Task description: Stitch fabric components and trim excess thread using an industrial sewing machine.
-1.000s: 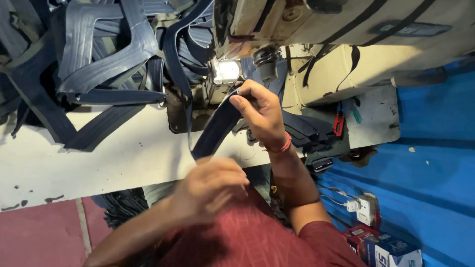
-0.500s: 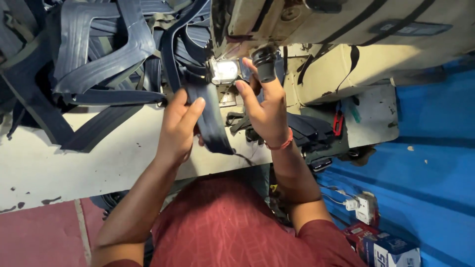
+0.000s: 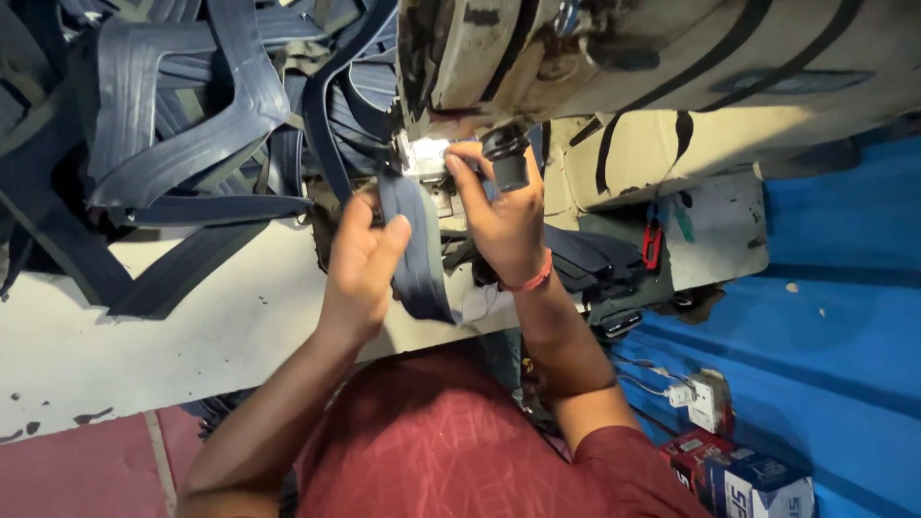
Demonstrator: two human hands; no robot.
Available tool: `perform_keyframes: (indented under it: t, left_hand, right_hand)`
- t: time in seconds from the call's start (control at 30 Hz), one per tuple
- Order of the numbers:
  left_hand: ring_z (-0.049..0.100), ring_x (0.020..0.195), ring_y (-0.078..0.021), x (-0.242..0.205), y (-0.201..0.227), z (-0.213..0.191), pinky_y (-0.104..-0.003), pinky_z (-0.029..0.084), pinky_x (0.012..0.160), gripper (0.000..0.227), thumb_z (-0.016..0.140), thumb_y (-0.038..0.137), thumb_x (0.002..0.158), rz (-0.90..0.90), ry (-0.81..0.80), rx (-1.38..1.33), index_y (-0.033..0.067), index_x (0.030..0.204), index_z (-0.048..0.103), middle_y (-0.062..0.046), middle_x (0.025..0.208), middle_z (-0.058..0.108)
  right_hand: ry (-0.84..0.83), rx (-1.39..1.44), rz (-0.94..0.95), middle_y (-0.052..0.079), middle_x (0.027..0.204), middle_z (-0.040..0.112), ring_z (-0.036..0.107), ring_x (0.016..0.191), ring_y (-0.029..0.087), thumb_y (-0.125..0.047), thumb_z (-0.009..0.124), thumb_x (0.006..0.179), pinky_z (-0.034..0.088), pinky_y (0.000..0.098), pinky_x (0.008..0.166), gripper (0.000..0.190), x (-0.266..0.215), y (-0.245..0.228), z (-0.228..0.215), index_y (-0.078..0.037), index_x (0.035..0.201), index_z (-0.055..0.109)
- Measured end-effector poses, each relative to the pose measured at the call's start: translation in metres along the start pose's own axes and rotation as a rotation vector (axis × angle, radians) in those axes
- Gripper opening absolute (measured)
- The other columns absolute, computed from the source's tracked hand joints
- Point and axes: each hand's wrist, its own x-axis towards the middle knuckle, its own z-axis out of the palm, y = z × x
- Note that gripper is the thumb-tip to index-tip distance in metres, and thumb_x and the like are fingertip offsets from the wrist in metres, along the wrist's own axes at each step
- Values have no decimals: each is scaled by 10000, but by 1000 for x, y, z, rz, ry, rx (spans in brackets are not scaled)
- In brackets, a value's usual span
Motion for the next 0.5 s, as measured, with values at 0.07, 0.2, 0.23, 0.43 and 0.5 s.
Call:
perform_keyframes:
  t: [0.07, 0.2, 0.23, 0.43, 0.5]
  left_hand:
    - [543, 709, -66, 7, -12, -7, -216, 422, 615, 371, 528, 147, 1083, -6, 109, 71, 36, 1435, 496, -67, 936, 648]
    - [561, 894, -67, 27, -15, -10, -233, 475, 788, 336, 563, 95, 1083, 68, 200, 1, -49, 1383, 518, -51, 1075, 614]
    - [573, 950, -75, 28, -10, -7, -231, 482, 840, 352, 559, 89, 1076, 86, 166, -15, -40, 1396, 490, -55, 1126, 617]
    - [594, 1133, -101, 32, -9, -2, -244, 483, 1001, 424, 537, 76, 1048, 172, 106, 59, -15, 1443, 414, -70, 1299, 597]
    - [583, 1181, -109, 33, -14, -5, -248, 464, 1056, 415, 532, 71, 1071, 219, 103, 124, -30, 1458, 423, -87, 1322, 597]
  right_hand:
    - [20, 51, 16, 106, 1036, 700, 670, 927, 227, -10, 736, 983, 532, 331, 834, 100, 0, 0, 2, -31, 1080, 727]
    - [51, 55, 24, 111, 1033, 672, 667, 916, 229, -3, 739, 975, 532, 325, 827, 102, 3, -3, 3, -19, 1076, 735]
    - [54, 49, 20, 112, 1037, 663, 666, 916, 232, -1, 739, 974, 532, 326, 828, 102, 2, -3, 2, -16, 1075, 736]
    - [57, 59, 7, 107, 1042, 652, 669, 914, 224, 5, 745, 971, 536, 324, 828, 86, 4, -2, 3, -15, 1053, 732]
    - [59, 65, 13, 106, 1035, 649, 666, 907, 220, 8, 748, 967, 535, 322, 821, 81, 5, -1, 2, -13, 1044, 731]
